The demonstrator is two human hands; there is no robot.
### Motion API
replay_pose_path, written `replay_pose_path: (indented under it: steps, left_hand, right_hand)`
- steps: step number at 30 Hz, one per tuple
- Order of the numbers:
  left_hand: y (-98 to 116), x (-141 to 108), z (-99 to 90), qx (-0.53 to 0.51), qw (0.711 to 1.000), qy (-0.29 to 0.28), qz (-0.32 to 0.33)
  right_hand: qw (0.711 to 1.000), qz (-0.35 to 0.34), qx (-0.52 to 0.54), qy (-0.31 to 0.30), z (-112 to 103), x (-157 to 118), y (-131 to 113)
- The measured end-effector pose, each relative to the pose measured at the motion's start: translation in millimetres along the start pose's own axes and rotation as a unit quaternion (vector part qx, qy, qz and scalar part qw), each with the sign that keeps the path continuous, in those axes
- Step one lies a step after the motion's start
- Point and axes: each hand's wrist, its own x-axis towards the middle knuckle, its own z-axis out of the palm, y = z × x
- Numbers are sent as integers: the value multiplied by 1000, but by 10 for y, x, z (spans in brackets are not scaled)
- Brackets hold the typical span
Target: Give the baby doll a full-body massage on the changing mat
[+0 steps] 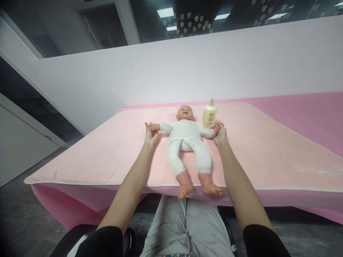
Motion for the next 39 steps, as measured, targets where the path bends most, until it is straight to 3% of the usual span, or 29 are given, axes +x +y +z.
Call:
replay_pose_path:
  steps: [20, 24, 30, 34, 39]
  left_hand:
    - [0, 23, 3, 44, 995, 88, 18]
    - [-24, -9, 0, 115, 984, 119, 69]
    - [-29, -2, -91, 236, 941, 148, 194]
    - [-21, -38, -131, 338, 900, 107, 253]
    - [-72, -121, -92, 406, 884, -15, 231]
  right_hand:
    - [1000, -11, -1, 0, -25, 38, 19]
    - [1000, -1, 5, 13, 2, 6, 0]
    - [1000, 6, -3, 18, 21, -26, -16]
    - [1000, 5, 4, 19, 14, -17, -9]
    - [999, 1, 27, 22, -1, 16, 9]
